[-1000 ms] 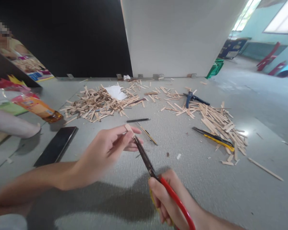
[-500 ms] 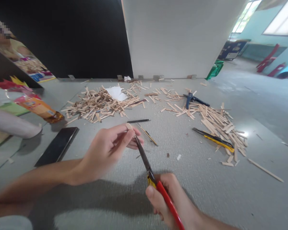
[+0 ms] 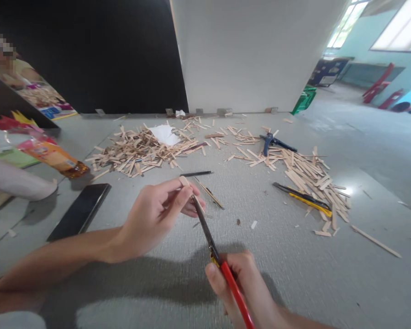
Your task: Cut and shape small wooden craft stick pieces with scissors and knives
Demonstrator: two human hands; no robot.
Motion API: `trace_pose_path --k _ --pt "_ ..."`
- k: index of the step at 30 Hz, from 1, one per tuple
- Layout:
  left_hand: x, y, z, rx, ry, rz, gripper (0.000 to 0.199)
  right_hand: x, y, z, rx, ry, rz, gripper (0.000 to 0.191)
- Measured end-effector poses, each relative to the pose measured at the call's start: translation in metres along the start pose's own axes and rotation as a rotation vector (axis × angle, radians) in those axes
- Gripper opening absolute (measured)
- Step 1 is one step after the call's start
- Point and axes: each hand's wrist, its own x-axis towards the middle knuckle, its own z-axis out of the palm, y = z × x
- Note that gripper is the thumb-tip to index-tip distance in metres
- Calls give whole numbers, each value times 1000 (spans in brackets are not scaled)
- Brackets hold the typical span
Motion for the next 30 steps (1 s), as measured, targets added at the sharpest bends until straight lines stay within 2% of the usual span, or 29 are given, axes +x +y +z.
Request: trace_pose_path --k 9,13,19,30 --pt "4 3 2 -230 -28 -93 31 -2 -7 4 -39 4 51 85" --pt "7 1 -1 -207 -54 -94 29 0 -1 4 3 27 66 83" --pt "14 0 -11 -163 -173 -54 19 6 15 -2 13 64 71 79" --pt "18 3 -18 -80 -255 -17 22 7 4 -7 12 -25 158 81"
